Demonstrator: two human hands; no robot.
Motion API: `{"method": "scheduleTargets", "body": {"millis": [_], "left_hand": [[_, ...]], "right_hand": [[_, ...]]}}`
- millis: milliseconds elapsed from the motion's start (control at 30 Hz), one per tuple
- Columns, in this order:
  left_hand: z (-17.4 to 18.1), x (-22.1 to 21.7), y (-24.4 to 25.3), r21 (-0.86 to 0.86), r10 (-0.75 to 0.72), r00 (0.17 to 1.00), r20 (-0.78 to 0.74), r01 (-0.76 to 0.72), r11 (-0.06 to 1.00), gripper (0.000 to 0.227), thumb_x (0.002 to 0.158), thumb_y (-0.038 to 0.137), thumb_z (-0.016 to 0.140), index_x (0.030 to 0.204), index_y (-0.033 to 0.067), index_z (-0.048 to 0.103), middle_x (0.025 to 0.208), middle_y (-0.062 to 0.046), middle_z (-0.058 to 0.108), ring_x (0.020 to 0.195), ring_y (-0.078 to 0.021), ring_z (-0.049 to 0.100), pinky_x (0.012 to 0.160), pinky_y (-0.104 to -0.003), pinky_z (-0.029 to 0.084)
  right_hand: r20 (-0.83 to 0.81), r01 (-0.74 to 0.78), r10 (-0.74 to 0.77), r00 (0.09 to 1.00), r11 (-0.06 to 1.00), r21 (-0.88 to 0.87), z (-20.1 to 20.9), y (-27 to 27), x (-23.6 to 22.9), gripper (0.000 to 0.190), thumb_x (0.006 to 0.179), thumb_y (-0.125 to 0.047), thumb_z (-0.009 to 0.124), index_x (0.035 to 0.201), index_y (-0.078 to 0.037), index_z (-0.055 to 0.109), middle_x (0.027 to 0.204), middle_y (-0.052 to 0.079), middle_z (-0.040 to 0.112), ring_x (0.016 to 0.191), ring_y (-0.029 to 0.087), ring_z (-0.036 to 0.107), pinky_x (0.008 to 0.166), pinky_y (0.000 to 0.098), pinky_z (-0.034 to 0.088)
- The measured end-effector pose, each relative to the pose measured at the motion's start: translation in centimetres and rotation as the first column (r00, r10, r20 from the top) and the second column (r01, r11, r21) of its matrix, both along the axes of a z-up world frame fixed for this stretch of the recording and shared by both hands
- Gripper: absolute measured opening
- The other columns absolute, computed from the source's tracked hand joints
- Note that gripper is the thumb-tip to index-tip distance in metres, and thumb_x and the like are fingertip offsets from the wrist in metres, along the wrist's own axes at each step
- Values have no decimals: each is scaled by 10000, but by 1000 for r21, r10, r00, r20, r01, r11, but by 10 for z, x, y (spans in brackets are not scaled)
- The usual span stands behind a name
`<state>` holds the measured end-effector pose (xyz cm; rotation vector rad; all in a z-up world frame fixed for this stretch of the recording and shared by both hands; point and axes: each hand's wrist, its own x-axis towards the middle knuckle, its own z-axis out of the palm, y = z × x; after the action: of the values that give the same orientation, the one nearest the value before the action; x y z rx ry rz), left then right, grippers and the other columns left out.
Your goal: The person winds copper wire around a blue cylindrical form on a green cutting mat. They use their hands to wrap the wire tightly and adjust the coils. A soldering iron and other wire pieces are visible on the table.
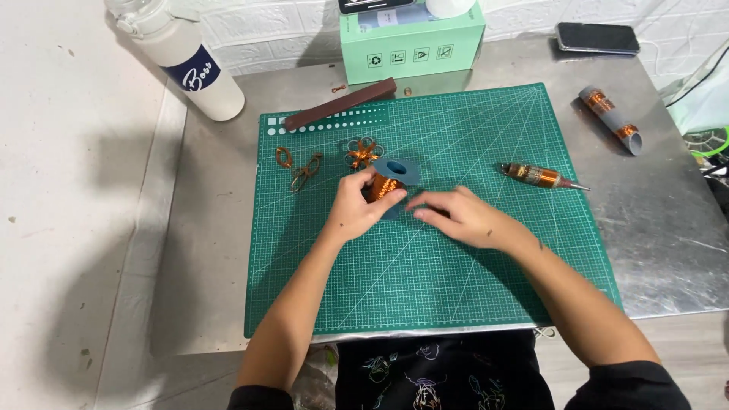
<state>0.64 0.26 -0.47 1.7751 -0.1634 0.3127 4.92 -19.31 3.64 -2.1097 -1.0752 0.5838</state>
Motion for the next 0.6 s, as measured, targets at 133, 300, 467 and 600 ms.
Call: {"method": "scheduleTargets", "body": {"millis": [133, 300, 467, 600], "left_hand": [[-1, 2, 9, -66, -35, 998, -56, 32, 997, 172, 738, 139, 779, 803, 43, 652, 614, -50, 628, 606, -60, 544, 529, -211, 473], [-5, 1, 12, -343, -290, 955, -58, 254, 904, 258, 746, 85, 746, 970, 21, 633, 680, -114, 674, 606, -142, 652, 582, -228, 527], [-17, 0, 17, -343, -462, 885, -50, 419, 840, 366, 735, 95, 754, 1036, 24, 557, 752, -152, 680, 644, -187, 669, 625, -272, 550], [-25, -12, 7, -326, -726, 681, -95, 668, 669, 412, 765, 146, 738, 1081, 23, 504, 861, -220, 663, 739, -285, 689, 648, -374, 583]], "right_hand": [[100, -54, 46, 994, 995, 81, -25, -1, 2, 252, 957, -174, 432, 906, -87, 663, 408, 73, 481, 350, 197, 416, 437, 287, 407], [92, 31, -42, 995, 992, 124, -44, -7, 8, 253, 959, -151, 424, 860, -131, 656, 381, 40, 412, 347, 168, 323, 401, 265, 360], [40, 51, -55, 998, 994, 96, -69, -8, 23, 272, 955, -109, 416, 853, -109, 667, 382, 7, 432, 351, 138, 307, 405, 244, 341], [20, 39, -40, 999, 998, 39, -47, -3, 12, 252, 931, -73, 437, 847, -99, 673, 391, 19, 460, 355, 143, 312, 405, 256, 328]]}}
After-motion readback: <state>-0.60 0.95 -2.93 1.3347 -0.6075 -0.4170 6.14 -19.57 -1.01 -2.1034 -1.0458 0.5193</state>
